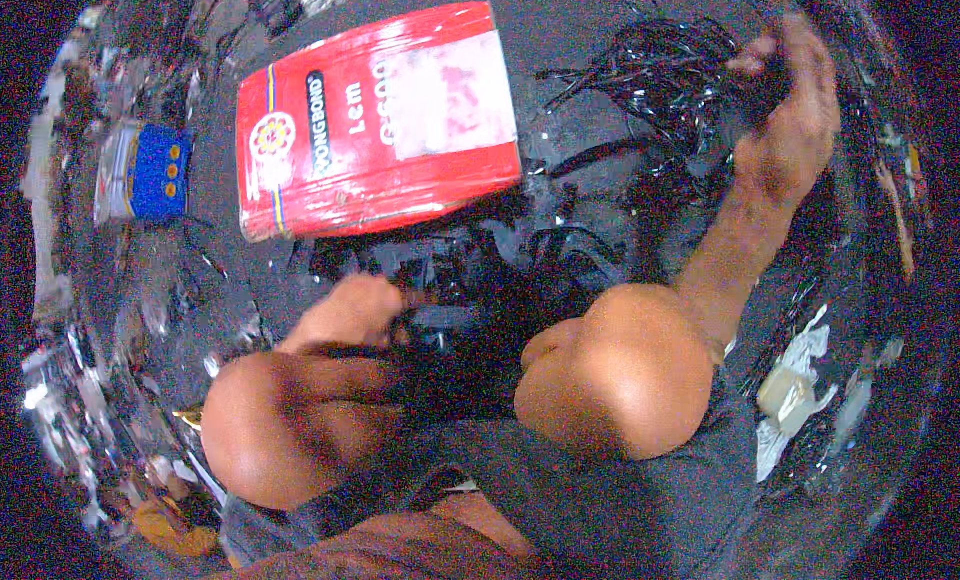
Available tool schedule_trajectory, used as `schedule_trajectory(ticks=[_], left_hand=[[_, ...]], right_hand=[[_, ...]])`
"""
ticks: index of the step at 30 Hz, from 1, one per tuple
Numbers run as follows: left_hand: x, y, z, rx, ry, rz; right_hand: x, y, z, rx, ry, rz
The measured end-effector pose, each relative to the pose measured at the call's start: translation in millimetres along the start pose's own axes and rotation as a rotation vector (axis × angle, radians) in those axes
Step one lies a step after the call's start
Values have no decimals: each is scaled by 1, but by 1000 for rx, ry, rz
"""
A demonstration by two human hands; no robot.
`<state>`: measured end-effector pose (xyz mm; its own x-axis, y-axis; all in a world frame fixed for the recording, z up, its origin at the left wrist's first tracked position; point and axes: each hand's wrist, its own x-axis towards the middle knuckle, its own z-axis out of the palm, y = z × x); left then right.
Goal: The person repeatedly picks up black plastic straps and ties them around a red and white rectangular package placed on a table. The person secures each strap by hand, then discards the excess strap onto the table surface.
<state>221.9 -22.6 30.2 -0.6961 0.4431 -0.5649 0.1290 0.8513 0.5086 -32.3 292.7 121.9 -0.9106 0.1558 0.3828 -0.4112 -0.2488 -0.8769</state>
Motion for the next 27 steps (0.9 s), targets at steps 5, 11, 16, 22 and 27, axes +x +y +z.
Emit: schedule_trajectory(ticks=[5, 11, 16, 22, 27], left_hand=[[1, 30, -80, -104, 1138, 436], [6, 15, -86, -613, 783, 117], [-12, -25, -82, -645, 871, 120], [-14, 0, -89, -1050, 673, 29], [-63, -85, -119, -535, 942, -131]], right_hand=[[-79, -16, 82, -549, -1077, 342], [-106, 24, 111, -349, -1376, 297], [-84, 36, 116, -363, -1270, 449], [-107, 41, 140, -317, -1276, 111], [-55, 52, 109, -361, -1095, 400]])
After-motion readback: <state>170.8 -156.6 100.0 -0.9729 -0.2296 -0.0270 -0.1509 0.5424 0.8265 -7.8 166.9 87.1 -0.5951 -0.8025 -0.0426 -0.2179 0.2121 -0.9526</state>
